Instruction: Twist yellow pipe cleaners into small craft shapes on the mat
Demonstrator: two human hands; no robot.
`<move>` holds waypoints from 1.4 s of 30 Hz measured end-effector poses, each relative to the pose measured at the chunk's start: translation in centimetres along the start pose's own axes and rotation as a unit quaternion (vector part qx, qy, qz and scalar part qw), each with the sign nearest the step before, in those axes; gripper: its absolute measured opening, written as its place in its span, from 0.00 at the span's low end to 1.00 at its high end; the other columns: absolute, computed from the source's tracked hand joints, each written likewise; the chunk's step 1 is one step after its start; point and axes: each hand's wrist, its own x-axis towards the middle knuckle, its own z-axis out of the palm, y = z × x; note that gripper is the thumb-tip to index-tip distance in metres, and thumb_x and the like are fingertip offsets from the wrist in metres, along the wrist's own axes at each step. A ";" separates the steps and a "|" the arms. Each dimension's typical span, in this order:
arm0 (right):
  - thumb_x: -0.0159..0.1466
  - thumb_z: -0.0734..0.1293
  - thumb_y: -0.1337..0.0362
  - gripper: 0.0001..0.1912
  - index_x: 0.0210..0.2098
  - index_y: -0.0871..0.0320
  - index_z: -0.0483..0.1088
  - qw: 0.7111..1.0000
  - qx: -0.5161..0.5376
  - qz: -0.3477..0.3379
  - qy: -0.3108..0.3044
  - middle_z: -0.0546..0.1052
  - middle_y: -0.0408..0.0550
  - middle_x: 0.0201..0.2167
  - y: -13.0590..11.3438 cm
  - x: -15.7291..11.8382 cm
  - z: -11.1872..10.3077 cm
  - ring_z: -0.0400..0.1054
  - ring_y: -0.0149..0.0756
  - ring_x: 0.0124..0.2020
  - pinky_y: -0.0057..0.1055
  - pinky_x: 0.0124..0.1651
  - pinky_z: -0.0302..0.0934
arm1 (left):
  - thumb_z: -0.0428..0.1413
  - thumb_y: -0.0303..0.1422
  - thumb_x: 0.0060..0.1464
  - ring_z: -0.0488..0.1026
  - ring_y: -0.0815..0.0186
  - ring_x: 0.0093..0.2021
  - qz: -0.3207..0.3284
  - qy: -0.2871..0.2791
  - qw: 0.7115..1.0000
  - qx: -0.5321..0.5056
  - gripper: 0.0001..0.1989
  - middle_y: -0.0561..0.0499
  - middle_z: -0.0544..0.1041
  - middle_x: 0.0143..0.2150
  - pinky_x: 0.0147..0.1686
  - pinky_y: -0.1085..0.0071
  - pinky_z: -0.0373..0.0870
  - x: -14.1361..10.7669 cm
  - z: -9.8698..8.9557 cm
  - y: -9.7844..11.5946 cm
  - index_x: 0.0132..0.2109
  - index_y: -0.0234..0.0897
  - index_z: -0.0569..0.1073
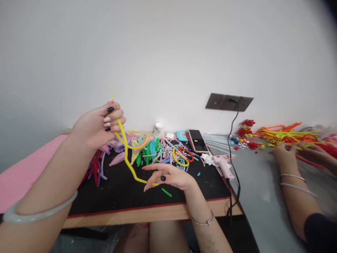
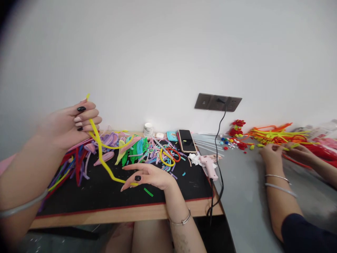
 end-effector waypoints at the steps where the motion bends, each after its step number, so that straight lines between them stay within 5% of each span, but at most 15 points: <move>1: 0.54 0.69 0.54 0.35 0.56 0.62 0.60 1.000 -0.011 0.005 -0.012 0.76 0.54 0.36 0.0 0.0 0.0 0.70 0.38 0.40 0.37 0.48 0.59 | 0.43 0.31 0.61 0.49 0.74 0.13 -0.002 -0.008 1.000 0.014 0.15 0.58 0.51 0.14 0.11 0.78 0.48 -0.2 0.4 0.0 0.24 0.37 0.59; 7: 0.53 0.70 0.54 0.21 0.39 0.63 0.67 0.996 -0.009 -0.072 0.053 0.71 0.45 0.22 1.2 0.2 -1.1 0.68 0.33 0.25 0.34 0.35 0.63 | 0.37 0.27 0.62 0.44 0.81 0.10 -0.149 -0.009 0.987 0.053 0.18 0.59 0.52 0.17 0.09 0.85 0.43 -0.9 3.8 -2.1 0.24 0.33 0.60; 10: 0.53 0.69 0.50 0.20 0.34 0.60 0.66 0.986 0.002 -0.121 0.112 0.71 0.47 0.25 1.2 0.1 -1.3 0.69 0.36 0.30 0.37 0.38 0.63 | 0.39 0.27 0.62 0.47 0.82 0.10 -0.187 -0.013 0.982 0.037 0.17 0.58 0.55 0.18 0.09 0.87 0.44 -0.6 4.4 -4.2 0.25 0.33 0.60; 12: 0.53 0.68 0.48 0.21 0.36 0.60 0.68 0.983 -0.016 -0.132 0.127 0.72 0.52 0.33 0.5 -0.1 -1.1 0.69 0.39 0.37 0.39 0.45 0.61 | 0.42 0.27 0.60 0.50 0.82 0.11 -0.186 -0.017 0.981 0.051 0.14 0.58 0.57 0.19 0.10 0.87 0.46 -0.2 4.2 -5.7 0.26 0.33 0.61; 16: 0.50 0.68 0.45 0.30 0.43 0.60 0.69 0.992 -0.068 -0.092 0.057 0.72 0.58 0.42 -0.4 -0.4 -0.2 0.64 0.44 0.50 0.40 0.53 0.55 | 0.46 0.30 0.58 0.54 0.80 0.14 -0.129 -0.011 0.986 0.106 0.11 0.56 0.61 0.21 0.12 0.84 0.53 0.6 3.5 -8.4 0.27 0.34 0.61; 20: 0.50 0.66 0.42 0.32 0.43 0.61 0.69 0.997 -0.032 -0.067 -0.001 0.73 0.59 0.43 0.4 -0.1 -0.3 0.63 0.44 0.52 0.42 0.56 0.52 | 0.46 0.31 0.59 0.55 0.79 0.15 -0.085 0.012 0.987 0.135 0.11 0.56 0.61 0.21 0.14 0.83 0.56 0.8 3.4 -10.1 0.28 0.35 0.60; 23: 0.58 0.53 0.38 0.35 0.43 0.63 0.68 0.992 0.084 -0.081 0.055 0.75 0.59 0.39 0.9 0.0 -0.6 0.68 0.46 0.47 0.48 0.54 0.54 | 0.46 0.32 0.59 0.56 0.78 0.16 -0.076 0.025 0.987 0.138 0.11 0.56 0.62 0.21 0.14 0.83 0.56 0.6 3.4 -10.9 0.28 0.35 0.60; 29: 0.59 0.62 0.59 0.16 0.44 0.62 0.63 0.993 0.089 -0.031 0.069 0.75 0.58 0.38 0.0 -0.6 -0.4 0.71 0.45 0.41 0.51 0.48 0.57 | 0.48 0.35 0.57 0.52 0.78 0.13 -0.109 0.004 0.986 0.122 0.11 0.59 0.59 0.20 0.10 0.83 0.50 0.4 3.0 -11.2 0.28 0.36 0.60; 35: 0.59 0.59 0.46 0.24 0.37 0.63 0.66 0.992 0.096 -0.033 0.071 0.70 0.47 0.22 0.5 -0.3 -0.9 0.66 0.33 0.22 0.35 0.29 0.63 | 0.48 0.32 0.56 0.56 0.78 0.15 -0.092 0.013 0.987 0.129 0.11 0.58 0.60 0.20 0.14 0.84 0.52 0.7 2.5 -12.2 0.27 0.35 0.59; 39: 0.61 0.61 0.54 0.15 0.30 0.61 0.65 0.991 0.102 -0.008 0.088 0.52 0.34 0.14 0.7 -0.2 -1.1 0.42 0.20 0.12 0.20 0.14 0.43 | 0.48 0.34 0.57 0.58 0.75 0.18 -0.065 0.021 0.987 0.144 0.12 0.57 0.61 0.19 0.19 0.81 0.58 1.0 2.0 -12.7 0.26 0.36 0.60; 42: 0.60 0.62 0.53 0.17 0.25 0.60 0.62 0.989 0.107 -0.006 0.098 0.49 0.34 0.14 0.6 -0.2 -1.2 0.37 0.20 0.14 0.20 0.14 0.34 | 0.49 0.35 0.56 0.63 0.73 0.22 -0.027 0.035 0.983 0.178 0.13 0.55 0.65 0.21 0.24 0.78 0.62 0.9 1.5 -12.7 0.25 0.35 0.63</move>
